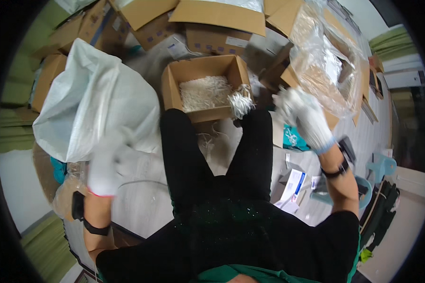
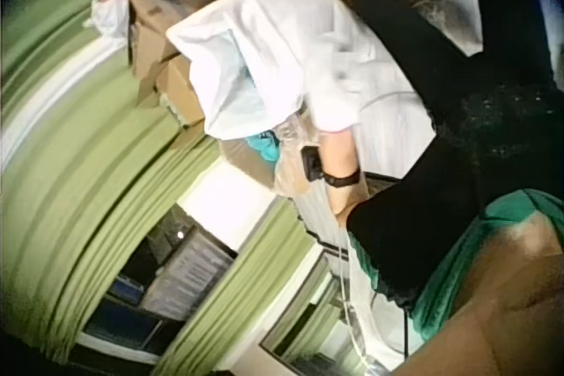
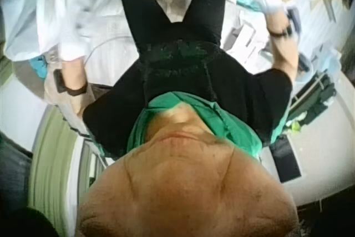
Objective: Packing face masks and components from boxes and bags into a specific white sack.
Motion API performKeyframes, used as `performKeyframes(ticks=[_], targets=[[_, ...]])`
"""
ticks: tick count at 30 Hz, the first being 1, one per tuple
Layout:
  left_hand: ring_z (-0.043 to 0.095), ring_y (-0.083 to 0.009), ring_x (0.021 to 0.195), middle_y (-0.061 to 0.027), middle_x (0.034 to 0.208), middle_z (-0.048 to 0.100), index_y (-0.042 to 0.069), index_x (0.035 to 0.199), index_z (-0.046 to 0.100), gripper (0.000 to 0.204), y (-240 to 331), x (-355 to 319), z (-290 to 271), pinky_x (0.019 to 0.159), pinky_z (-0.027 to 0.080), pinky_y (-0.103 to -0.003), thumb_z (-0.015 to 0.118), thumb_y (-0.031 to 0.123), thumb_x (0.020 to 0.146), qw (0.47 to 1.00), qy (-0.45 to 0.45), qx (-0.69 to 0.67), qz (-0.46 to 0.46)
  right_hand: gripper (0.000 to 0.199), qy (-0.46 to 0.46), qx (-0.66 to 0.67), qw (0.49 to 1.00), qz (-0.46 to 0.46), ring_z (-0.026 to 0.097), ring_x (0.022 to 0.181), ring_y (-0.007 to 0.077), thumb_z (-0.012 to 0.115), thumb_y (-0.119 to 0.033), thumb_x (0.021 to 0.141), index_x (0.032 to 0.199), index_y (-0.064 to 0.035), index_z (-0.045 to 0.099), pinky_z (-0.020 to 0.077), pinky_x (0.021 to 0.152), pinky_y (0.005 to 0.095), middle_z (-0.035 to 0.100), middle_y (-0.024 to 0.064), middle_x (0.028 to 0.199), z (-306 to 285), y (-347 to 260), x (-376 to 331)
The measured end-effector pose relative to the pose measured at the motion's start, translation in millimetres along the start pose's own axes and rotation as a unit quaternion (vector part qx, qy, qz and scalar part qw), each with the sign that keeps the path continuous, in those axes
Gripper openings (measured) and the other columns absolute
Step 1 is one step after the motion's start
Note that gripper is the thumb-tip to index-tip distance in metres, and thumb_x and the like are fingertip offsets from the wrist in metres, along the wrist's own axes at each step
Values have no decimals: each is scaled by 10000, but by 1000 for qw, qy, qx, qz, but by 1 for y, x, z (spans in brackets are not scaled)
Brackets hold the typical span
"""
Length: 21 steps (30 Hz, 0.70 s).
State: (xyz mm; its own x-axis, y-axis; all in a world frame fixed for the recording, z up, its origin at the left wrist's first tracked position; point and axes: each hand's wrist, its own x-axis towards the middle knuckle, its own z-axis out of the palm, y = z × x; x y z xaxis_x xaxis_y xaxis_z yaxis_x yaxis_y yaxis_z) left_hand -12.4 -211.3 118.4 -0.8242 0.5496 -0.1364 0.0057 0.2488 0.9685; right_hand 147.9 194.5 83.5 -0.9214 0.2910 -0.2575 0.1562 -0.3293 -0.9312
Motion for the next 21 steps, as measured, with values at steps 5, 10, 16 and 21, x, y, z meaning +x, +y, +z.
performKeyframes(ticks=[5, 10, 16, 21], targets=[[270, -23, 459, 91, 614, 313, 79, 947, 596, 133, 13, 31, -61, 402, 179, -206, 553, 204, 961, 952, 177, -225, -112, 245, 139, -177, 974, 37, 495, 572, 78, 576, -247, 969, 831, -56, 645, 374, 502, 235, 574, -10, 691, -30, 81, 87], [253, -28, 482, 83, 642, 347, 39, 1002, 605, 139, -3, 58, -151, 411, 187, -207, 562, 165, 960, 916, 369, -148, -61, 287, 194, -3, 980, 53, 579, 628, 125, 567, -321, 979, 923, -63, 678, 468, 553, 266, 645, 20, 805, -29, 124, 150], [467, -59, 620, 12, 811, 552, -23, 1160, 602, 317, -68, 66, -280, 510, 338, -197, 614, 214, 950, 956, 223, -176, -75, 225, 188, 111, 975, -50, 637, 825, 177, 531, -259, 984, 982, -61, 638, 500, 695, 310, 668, 51, 900, -50, 155, 190], [623, -188, 994, -103, 1160, 650, -12, 1320, 551, 542, -46, 73, -202, 838, 499, -300, 667, 334, 919, 945, 275, 69, -165, 299, 135, -472, 868, 72, 617, 926, 269, 567, -294, 932, 1083, -44, 633, 477, 810, 369, 669, 130, 1012, -81, 217, 178]])
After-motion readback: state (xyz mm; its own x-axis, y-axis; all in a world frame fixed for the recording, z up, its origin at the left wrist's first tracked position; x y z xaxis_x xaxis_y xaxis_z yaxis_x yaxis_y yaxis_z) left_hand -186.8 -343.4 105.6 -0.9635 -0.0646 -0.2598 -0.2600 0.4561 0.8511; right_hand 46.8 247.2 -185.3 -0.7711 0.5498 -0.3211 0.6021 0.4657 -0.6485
